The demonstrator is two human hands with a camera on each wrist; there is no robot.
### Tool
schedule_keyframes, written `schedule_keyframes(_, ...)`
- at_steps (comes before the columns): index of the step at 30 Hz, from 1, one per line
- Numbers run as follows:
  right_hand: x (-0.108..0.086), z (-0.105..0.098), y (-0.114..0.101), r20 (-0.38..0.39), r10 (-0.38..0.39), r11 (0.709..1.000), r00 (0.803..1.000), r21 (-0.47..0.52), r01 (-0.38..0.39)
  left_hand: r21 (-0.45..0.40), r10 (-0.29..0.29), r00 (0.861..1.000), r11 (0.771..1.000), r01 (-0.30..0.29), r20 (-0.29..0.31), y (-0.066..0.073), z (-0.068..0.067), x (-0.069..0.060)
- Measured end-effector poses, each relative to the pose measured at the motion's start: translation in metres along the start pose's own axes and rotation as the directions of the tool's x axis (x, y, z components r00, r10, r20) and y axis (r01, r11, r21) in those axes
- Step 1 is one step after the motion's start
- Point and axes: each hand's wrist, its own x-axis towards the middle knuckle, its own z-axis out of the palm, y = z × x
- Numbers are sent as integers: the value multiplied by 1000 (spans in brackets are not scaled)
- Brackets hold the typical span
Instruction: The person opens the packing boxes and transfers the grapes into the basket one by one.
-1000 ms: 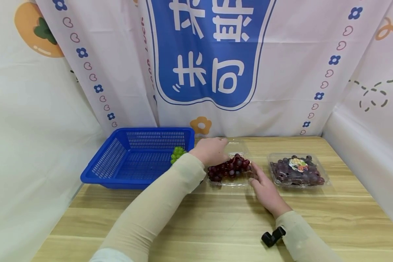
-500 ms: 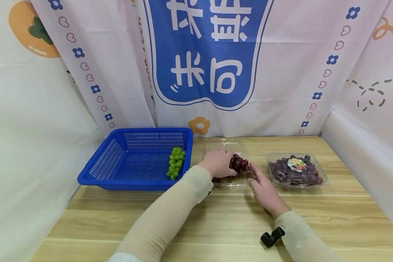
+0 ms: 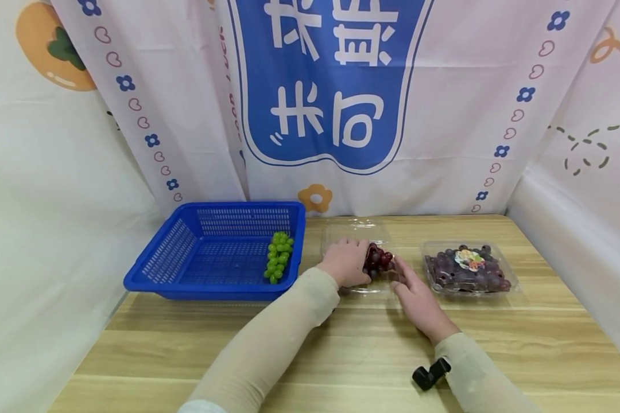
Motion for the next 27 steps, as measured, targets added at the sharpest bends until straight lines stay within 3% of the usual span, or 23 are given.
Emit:
schedule_keyframes(8, 2, 0, 1, 2, -8, 1000, 1000, 10, 8, 93, 35, 999, 995, -34, -9, 1, 8, 3)
schedule_keyframes(19, 0, -1, 2, 7, 1, 1000, 1000, 4, -1, -1, 35, 999, 999, -35, -2, -2, 13, 4)
schedule_keyframes(27, -1, -1, 1, -4, 11, 1000, 1000, -26, -12, -12, 20, 1000, 1000, -20, -15, -1, 21, 5)
